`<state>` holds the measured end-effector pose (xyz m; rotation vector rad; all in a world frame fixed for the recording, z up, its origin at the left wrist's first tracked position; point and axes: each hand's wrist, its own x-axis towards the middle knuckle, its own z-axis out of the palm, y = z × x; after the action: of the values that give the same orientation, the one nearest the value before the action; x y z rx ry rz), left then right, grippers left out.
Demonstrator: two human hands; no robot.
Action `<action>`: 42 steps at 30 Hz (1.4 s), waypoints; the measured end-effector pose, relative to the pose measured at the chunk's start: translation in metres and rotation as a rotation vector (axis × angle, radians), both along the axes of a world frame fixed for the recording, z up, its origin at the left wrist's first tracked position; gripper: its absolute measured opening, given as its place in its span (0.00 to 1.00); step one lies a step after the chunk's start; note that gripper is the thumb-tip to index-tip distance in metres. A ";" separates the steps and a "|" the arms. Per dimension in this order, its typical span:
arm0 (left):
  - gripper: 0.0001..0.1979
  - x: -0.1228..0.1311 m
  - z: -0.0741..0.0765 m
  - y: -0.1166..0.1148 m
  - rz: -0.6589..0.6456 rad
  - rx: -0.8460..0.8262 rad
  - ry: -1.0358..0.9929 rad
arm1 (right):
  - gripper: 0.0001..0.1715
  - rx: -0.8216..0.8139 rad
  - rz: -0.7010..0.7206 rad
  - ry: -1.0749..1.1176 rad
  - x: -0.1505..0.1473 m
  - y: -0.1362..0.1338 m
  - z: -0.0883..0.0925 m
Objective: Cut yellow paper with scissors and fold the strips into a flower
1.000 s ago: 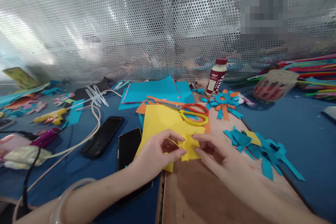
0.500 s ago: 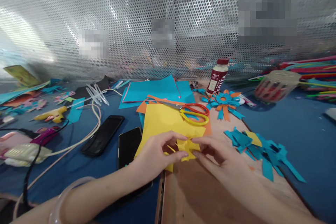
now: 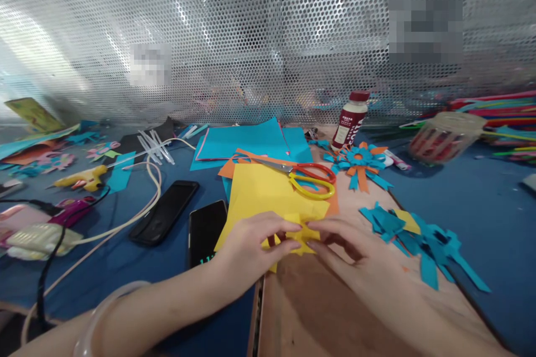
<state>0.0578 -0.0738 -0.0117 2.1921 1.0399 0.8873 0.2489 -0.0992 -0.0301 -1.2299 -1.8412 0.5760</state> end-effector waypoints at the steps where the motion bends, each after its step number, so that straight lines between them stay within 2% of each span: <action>1: 0.10 0.000 0.000 0.000 -0.012 0.022 0.005 | 0.09 0.011 -0.008 -0.007 0.000 0.000 -0.001; 5: 0.09 0.001 0.000 -0.001 -0.017 0.078 0.039 | 0.10 0.040 -0.001 -0.063 -0.002 0.000 -0.002; 10: 0.10 0.000 -0.002 -0.001 0.060 0.103 0.062 | 0.09 0.085 -0.060 -0.133 -0.004 -0.002 0.000; 18: 0.08 0.000 -0.004 -0.003 0.064 0.304 0.056 | 0.10 0.244 -0.095 -0.201 -0.007 -0.005 -0.002; 21: 0.09 0.000 -0.004 -0.003 0.061 0.278 0.069 | 0.11 0.250 -0.098 -0.200 -0.009 -0.005 -0.002; 26: 0.09 0.002 -0.002 -0.004 0.072 0.118 0.034 | 0.08 0.227 -0.101 -0.193 -0.010 -0.005 0.004; 29: 0.16 0.004 0.002 -0.005 0.055 -0.096 -0.056 | 0.09 0.214 -0.092 -0.182 -0.009 -0.005 0.006; 33: 0.24 0.006 0.001 -0.004 0.003 -0.396 -0.296 | 0.09 0.168 -0.082 -0.151 -0.009 -0.005 0.003; 38: 0.23 0.007 0.001 0.000 -0.106 -0.694 -0.506 | 0.08 0.141 -0.043 -0.105 -0.008 -0.006 0.000; 42: 0.23 0.007 0.006 -0.001 -0.118 -0.809 -0.574 | 0.12 0.149 -0.004 -0.069 -0.006 -0.008 0.000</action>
<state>0.0653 -0.0747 -0.0055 1.2114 0.7749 0.7816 0.2430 -0.1071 -0.0299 -1.1666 -1.9017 0.3906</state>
